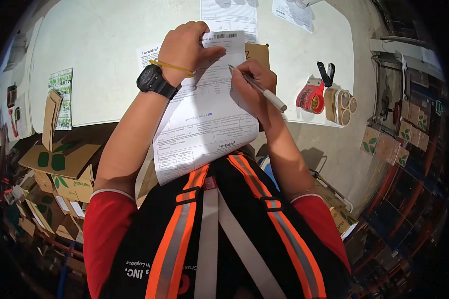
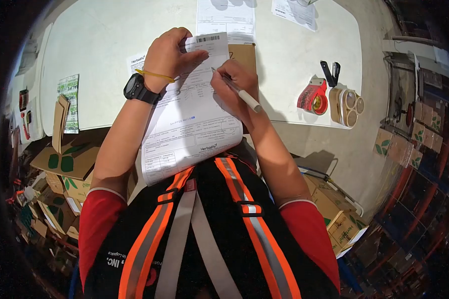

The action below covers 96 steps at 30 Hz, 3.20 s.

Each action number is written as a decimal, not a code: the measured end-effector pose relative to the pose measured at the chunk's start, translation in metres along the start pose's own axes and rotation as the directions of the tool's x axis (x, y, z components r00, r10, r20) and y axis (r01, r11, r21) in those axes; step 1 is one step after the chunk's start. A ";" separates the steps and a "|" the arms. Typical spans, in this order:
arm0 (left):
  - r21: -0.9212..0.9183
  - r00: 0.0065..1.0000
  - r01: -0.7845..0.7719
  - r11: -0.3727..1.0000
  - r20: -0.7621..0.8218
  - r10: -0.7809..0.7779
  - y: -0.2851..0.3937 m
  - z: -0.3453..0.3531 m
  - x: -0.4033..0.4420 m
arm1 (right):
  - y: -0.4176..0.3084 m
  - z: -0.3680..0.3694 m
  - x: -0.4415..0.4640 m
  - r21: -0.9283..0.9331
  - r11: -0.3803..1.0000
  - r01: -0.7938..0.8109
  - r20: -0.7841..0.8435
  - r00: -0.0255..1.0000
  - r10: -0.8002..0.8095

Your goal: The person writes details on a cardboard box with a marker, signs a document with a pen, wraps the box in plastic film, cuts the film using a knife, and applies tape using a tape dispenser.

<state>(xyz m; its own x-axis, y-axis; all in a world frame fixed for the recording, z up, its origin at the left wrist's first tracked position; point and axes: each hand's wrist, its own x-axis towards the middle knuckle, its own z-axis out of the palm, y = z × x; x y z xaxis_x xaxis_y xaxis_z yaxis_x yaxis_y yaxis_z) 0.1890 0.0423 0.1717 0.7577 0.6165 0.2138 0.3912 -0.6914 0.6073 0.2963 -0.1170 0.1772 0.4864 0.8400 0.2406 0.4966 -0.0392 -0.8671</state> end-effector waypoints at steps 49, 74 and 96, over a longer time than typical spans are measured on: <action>0.008 0.999 -0.035 0.999 -0.032 0.035 0.000 0.002 0.002 | 0.005 -0.009 0.000 -0.012 0.997 -0.082 -0.002 0.997 0.082; -0.269 0.996 -0.015 0.963 -0.083 -0.008 0.037 -0.009 0.034 | 0.035 -0.098 -0.019 0.200 0.938 -0.283 -0.173 0.932 0.318; -0.474 0.692 0.514 0.715 -0.265 -0.672 -0.019 0.302 0.217 | 0.351 -0.318 0.050 -0.510 0.518 -0.687 -0.295 0.705 0.645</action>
<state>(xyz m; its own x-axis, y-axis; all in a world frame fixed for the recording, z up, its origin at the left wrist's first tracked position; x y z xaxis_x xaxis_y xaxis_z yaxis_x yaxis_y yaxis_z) 0.5034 0.0753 -0.0241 0.1230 0.9907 -0.0578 0.4215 0.0006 0.9068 0.7236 -0.2605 0.0234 0.8752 0.4074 -0.2609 0.2895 -0.8731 -0.3923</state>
